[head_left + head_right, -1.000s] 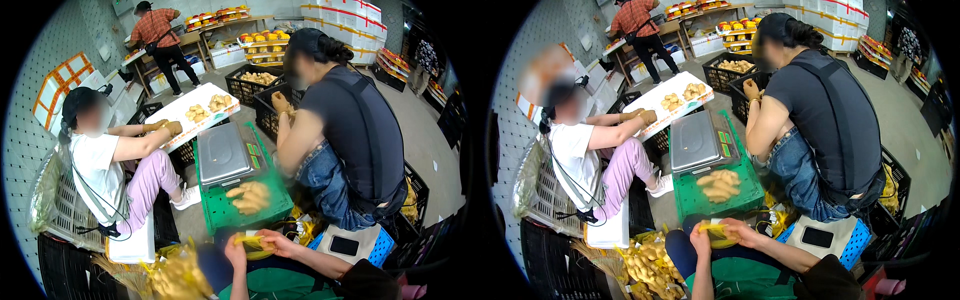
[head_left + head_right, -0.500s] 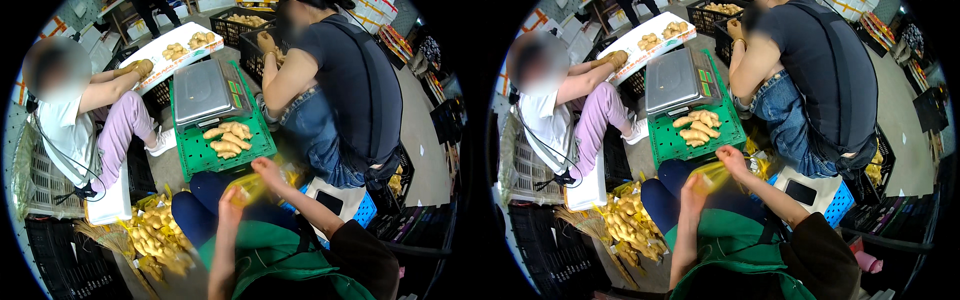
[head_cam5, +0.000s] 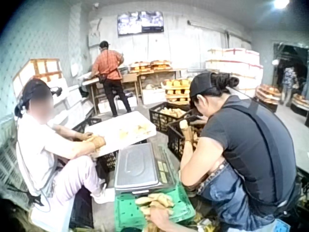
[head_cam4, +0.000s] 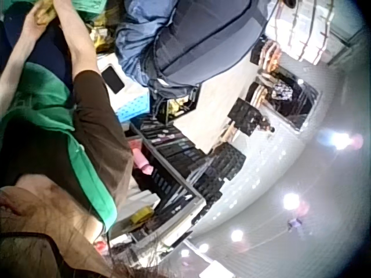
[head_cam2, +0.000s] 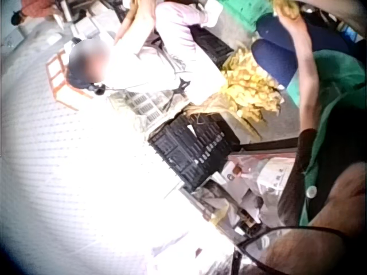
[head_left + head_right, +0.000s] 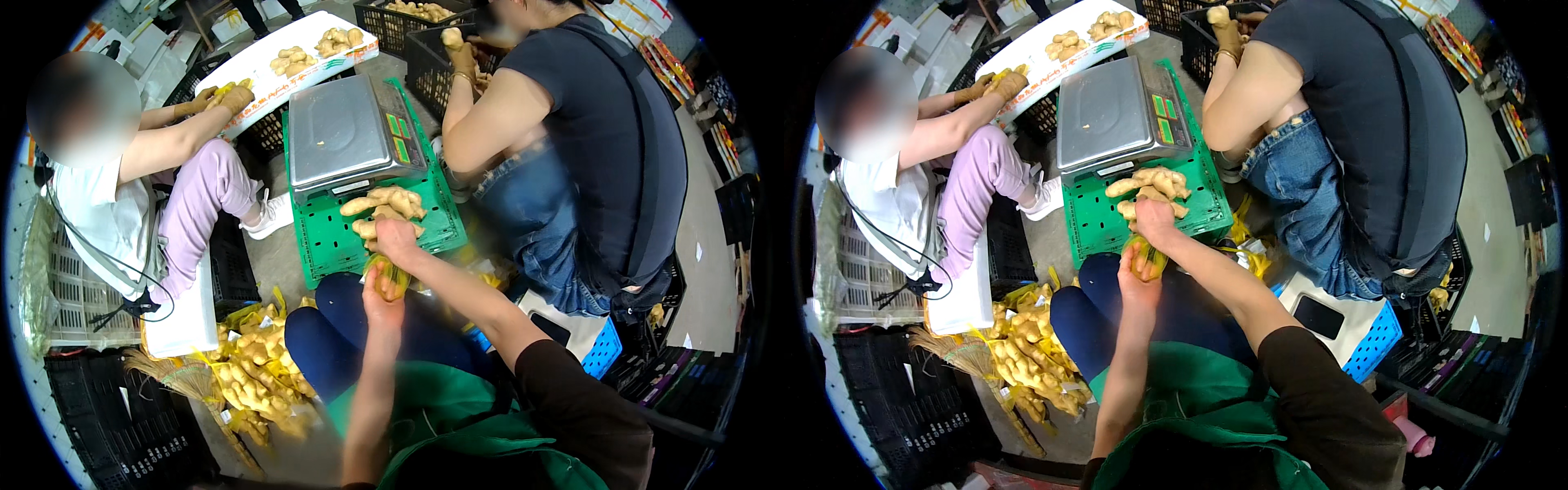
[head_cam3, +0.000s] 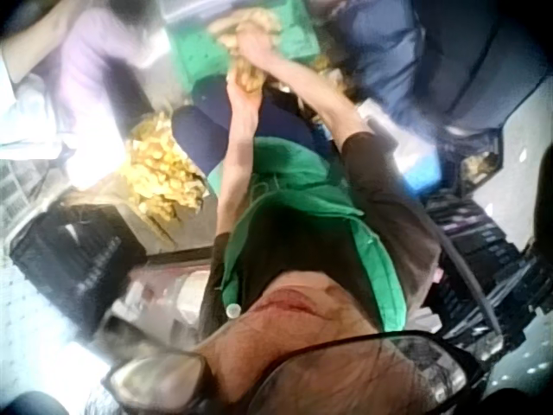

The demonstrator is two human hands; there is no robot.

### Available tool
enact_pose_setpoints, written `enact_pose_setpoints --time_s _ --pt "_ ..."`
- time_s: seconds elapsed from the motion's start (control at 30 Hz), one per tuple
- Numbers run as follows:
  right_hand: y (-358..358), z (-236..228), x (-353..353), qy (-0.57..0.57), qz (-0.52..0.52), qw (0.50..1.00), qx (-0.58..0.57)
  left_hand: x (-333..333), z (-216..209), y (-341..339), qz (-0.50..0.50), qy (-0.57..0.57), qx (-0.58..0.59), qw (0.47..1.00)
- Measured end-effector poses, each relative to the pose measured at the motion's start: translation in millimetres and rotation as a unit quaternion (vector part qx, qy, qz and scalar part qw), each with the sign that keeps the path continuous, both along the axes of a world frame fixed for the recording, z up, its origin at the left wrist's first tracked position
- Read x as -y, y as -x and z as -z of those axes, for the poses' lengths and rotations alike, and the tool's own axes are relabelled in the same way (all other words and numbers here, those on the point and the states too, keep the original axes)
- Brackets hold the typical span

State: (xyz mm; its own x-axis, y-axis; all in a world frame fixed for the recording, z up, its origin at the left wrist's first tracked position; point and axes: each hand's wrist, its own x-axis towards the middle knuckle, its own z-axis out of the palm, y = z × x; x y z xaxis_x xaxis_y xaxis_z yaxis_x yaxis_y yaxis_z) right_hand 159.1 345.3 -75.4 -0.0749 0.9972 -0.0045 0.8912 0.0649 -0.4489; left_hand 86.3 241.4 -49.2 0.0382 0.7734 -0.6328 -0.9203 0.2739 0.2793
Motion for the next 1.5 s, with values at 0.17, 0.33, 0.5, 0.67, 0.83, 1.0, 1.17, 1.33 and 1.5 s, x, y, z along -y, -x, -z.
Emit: enact_pose_setpoints --time_s 0.17,0.33,0.5,0.67,0.83,1.0,1.17,1.33,1.5 --pt "-3 10 5 -0.092 0.031 0.995 -0.016 -1 -13 -7 -0.037 0.016 -0.025 0.999" --pt "-36 -31 26 0.091 0.233 0.643 -0.724 9 22 26 0.048 -0.167 0.191 0.966" --pt "-52 -69 79 0.096 0.039 0.623 -0.775 16 -50 29 0.049 -0.022 0.053 0.997" --pt "-61 -99 97 -0.046 -0.206 0.856 -0.472 21 -66 44 0.108 -0.067 -0.031 0.991" --pt "-57 -111 105 -0.13 -0.303 0.919 -0.217 36 -75 45 0.058 -0.153 -0.337 0.927" --pt "-33 -118 126 -0.229 -0.32 0.914 -0.102 64 -76 55 -0.035 -0.188 -0.452 0.871" --pt "11 -116 148 -0.341 -0.327 0.871 -0.135 99 -112 77 -0.081 -0.158 -0.537 0.825" --pt "50 -90 149 -0.327 -0.31 0.883 -0.134 105 -100 92 -0.106 -0.111 -0.664 0.732" --pt "38 -83 186 -0.133 -0.327 0.913 -0.203 124 -64 91 -0.052 -0.071 -0.706 0.703"
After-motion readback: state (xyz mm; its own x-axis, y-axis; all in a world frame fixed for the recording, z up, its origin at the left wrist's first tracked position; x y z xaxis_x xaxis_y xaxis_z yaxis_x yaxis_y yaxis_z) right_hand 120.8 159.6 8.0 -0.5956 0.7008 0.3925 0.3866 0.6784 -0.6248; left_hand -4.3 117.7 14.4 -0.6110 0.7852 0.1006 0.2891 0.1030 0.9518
